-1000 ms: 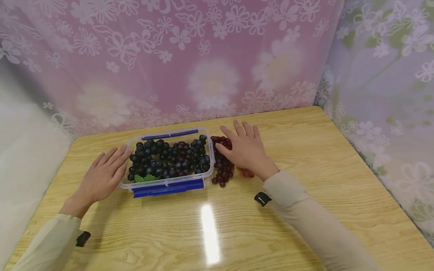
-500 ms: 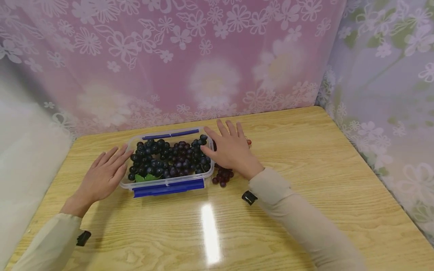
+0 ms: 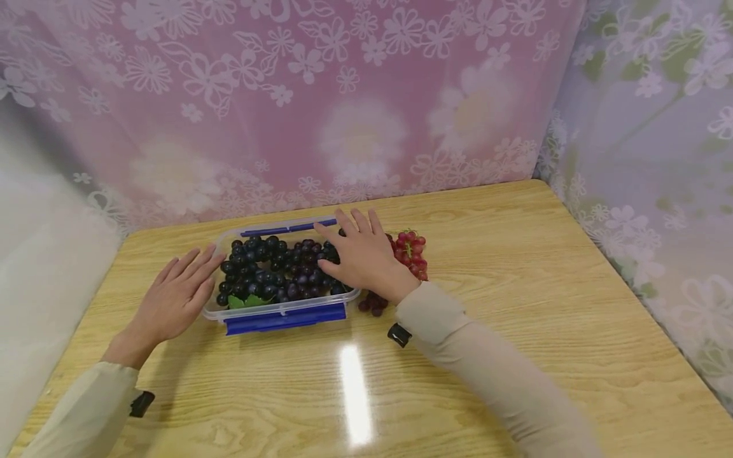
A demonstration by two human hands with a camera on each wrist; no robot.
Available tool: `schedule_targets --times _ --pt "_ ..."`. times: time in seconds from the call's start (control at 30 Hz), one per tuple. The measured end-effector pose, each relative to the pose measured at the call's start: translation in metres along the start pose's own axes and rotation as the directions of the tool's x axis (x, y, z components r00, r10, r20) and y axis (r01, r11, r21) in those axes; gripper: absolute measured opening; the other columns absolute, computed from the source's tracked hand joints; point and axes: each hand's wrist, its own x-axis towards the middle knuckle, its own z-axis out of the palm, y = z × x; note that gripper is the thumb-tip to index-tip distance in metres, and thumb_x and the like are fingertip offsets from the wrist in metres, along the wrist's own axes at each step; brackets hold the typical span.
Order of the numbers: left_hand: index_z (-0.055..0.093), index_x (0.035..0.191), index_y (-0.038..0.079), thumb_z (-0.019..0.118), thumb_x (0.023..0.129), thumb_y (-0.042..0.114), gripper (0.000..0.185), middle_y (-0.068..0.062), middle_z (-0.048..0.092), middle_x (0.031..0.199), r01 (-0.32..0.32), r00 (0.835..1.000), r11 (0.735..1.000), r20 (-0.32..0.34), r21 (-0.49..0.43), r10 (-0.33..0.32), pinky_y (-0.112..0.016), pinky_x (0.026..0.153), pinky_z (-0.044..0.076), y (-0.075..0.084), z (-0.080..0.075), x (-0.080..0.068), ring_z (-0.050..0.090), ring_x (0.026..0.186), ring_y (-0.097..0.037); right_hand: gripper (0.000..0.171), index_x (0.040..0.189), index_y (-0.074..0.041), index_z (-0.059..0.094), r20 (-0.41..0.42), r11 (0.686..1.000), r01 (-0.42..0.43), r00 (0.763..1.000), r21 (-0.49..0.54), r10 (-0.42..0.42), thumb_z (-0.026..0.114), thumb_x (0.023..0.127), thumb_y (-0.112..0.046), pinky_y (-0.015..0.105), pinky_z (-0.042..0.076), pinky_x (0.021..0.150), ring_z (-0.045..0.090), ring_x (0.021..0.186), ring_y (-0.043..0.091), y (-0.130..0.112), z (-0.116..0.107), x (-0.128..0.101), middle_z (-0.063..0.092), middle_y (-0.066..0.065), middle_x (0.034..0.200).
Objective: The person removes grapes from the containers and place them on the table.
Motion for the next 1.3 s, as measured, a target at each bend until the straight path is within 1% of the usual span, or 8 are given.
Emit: schedule_targets --times 0.13,0.3,0.57,0.7,0.83,1.0,1.13,1.3 --pt "0.031 0.152 0.019 0.031 0.105 0.037 0.050 -0.004 0.021 0.157 -0.002 1.000 1.000 0.003 0.002 0.002 -0.051 0.114 0.007 0.000 0.001 0.001 0.018 0.142 -0.031 0.067 0.152 -0.032 0.028 -0.007 1.000 0.025 1.000 -0.017 -0.025 0.049 0.094 -0.056 0.055 0.003 0.113 0.013 0.143 0.034 -0.006 0.003 0.002 0.019 0.011 0.157" --pt "0.032 0.151 0.018 0.033 0.105 0.035 0.050 -0.004 0.022 0.157 0.007 1.000 1.000 0.004 -0.006 -0.007 -0.050 0.114 0.007 0.000 0.001 0.000 0.018 0.142 -0.031 0.069 0.151 -0.029 0.031 0.009 0.997 0.073 0.997 -0.033 -0.073 0.058 0.092 -0.052 0.056 0.003 0.113 0.015 0.142 0.035 -0.012 0.006 0.004 0.021 0.012 0.156" --pt "0.034 0.151 0.018 0.035 0.104 0.034 0.049 -0.004 0.023 0.157 0.007 1.000 1.000 -0.002 -0.011 -0.007 -0.050 0.114 0.007 0.000 0.002 0.001 0.018 0.142 -0.031 0.082 0.152 -0.028 0.030 0.038 0.989 0.141 0.990 -0.052 -0.139 0.073 0.084 -0.040 0.056 0.006 0.113 0.017 0.141 0.038 -0.018 0.005 0.007 0.026 0.011 0.154" --pt "0.033 0.151 0.018 0.033 0.105 0.035 0.049 -0.004 0.023 0.156 0.009 1.000 1.000 -0.003 -0.012 -0.009 -0.050 0.114 0.007 -0.001 0.001 0.001 0.018 0.142 -0.031 0.075 0.150 -0.027 0.034 0.051 0.987 0.152 0.988 -0.052 -0.149 0.073 0.085 -0.034 0.056 0.009 0.113 0.023 0.139 0.036 -0.023 0.005 0.010 0.032 0.007 0.152" --pt "0.033 0.151 0.019 0.033 0.105 0.035 0.049 -0.004 0.023 0.157 0.016 1.000 1.000 0.003 -0.016 -0.016 -0.050 0.114 0.007 -0.001 0.001 0.001 0.018 0.142 -0.031 0.064 0.147 -0.025 0.041 0.041 0.991 0.137 0.990 -0.010 -0.136 0.067 0.089 -0.030 0.055 0.010 0.113 0.030 0.136 0.033 -0.026 0.006 0.011 0.037 0.007 0.149" --pt "0.033 0.151 0.019 0.034 0.104 0.034 0.049 -0.004 0.023 0.157 0.015 1.000 1.000 0.000 -0.020 -0.015 -0.050 0.114 0.007 0.000 0.001 0.000 0.018 0.142 -0.031 0.057 0.144 -0.024 0.045 -0.001 0.995 0.095 0.995 0.021 -0.095 0.065 0.091 -0.032 0.055 0.010 0.113 0.031 0.136 0.034 -0.030 0.007 0.012 0.040 0.008 0.147" --pt "0.033 0.151 0.018 0.033 0.104 0.035 0.049 -0.004 0.022 0.157 0.013 1.000 1.000 0.000 -0.021 -0.013 -0.050 0.114 0.007 0.000 0.001 0.001 0.018 0.142 -0.032 0.054 0.144 -0.025 0.046 -0.012 0.999 0.046 0.999 0.022 -0.046 0.061 0.093 -0.036 0.054 0.009 0.113 0.031 0.135 0.033 -0.035 0.008 0.015 0.042 0.008 0.145" --pt "0.031 0.152 0.021 0.034 0.104 0.034 0.050 -0.003 0.021 0.157 0.016 1.000 1.000 0.008 -0.022 -0.016 -0.050 0.114 0.007 0.000 0.001 0.001 0.018 0.142 -0.031 0.054 0.144 -0.027 0.045 0.002 0.999 -0.025 1.000 -0.030 0.025 0.053 0.095 -0.047 0.054 0.010 0.113 0.032 0.135 0.034 -0.044 0.009 0.017 0.045 0.005 0.143"
